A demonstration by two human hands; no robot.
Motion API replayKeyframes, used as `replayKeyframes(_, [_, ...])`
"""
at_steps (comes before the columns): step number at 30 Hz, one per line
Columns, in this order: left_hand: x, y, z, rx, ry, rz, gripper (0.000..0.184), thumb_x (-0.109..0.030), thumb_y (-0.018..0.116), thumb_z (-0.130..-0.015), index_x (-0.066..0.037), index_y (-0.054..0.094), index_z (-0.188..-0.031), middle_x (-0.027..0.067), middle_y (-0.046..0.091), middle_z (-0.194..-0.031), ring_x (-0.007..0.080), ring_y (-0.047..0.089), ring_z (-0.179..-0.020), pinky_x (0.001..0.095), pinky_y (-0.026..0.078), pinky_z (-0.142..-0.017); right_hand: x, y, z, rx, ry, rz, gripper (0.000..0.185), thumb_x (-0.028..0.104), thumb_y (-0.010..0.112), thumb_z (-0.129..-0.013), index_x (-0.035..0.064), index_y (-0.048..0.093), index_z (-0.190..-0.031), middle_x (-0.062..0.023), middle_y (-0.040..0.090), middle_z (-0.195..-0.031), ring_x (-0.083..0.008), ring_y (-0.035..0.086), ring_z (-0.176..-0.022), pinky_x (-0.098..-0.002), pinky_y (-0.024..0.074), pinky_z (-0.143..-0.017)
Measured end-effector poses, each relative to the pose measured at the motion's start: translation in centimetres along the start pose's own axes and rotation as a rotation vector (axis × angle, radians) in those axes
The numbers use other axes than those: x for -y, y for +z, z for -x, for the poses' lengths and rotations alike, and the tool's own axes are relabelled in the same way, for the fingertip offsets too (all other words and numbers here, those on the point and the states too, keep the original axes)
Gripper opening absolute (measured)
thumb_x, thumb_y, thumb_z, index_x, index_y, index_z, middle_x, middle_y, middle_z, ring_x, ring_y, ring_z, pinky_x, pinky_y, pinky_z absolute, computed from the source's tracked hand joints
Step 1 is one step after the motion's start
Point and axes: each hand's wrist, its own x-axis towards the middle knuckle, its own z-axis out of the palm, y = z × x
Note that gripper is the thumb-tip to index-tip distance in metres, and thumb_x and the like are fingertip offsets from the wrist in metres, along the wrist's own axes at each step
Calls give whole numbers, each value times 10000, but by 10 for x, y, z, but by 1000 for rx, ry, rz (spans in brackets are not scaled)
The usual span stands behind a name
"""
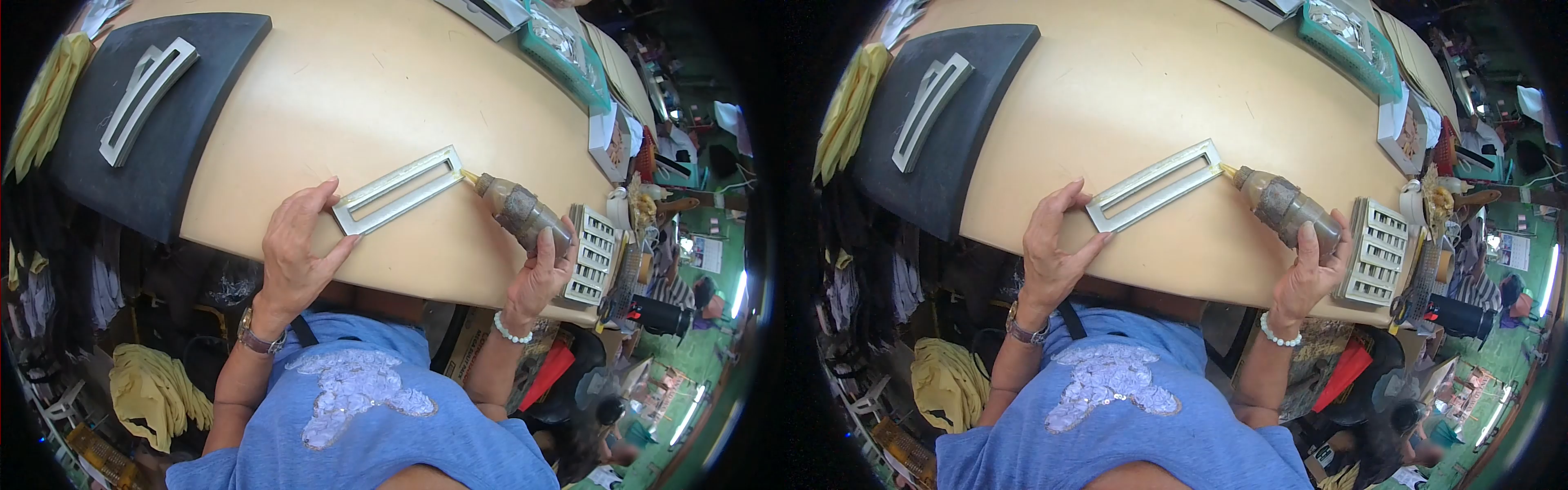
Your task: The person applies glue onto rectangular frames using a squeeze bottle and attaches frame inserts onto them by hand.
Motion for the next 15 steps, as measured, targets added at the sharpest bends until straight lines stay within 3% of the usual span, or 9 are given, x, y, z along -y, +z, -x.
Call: replayKeyframes(15, [0,-2,0,33,-25,-1,694,-25,787,-633,-24,502,-1266,124,612,-1033,244,595,-958,343,478,-874,-3,2,-2,10,47,-30,403,61,680,-834,12,509,-1196,-88,607,-995,-150,593,-887,-283,490,-817])
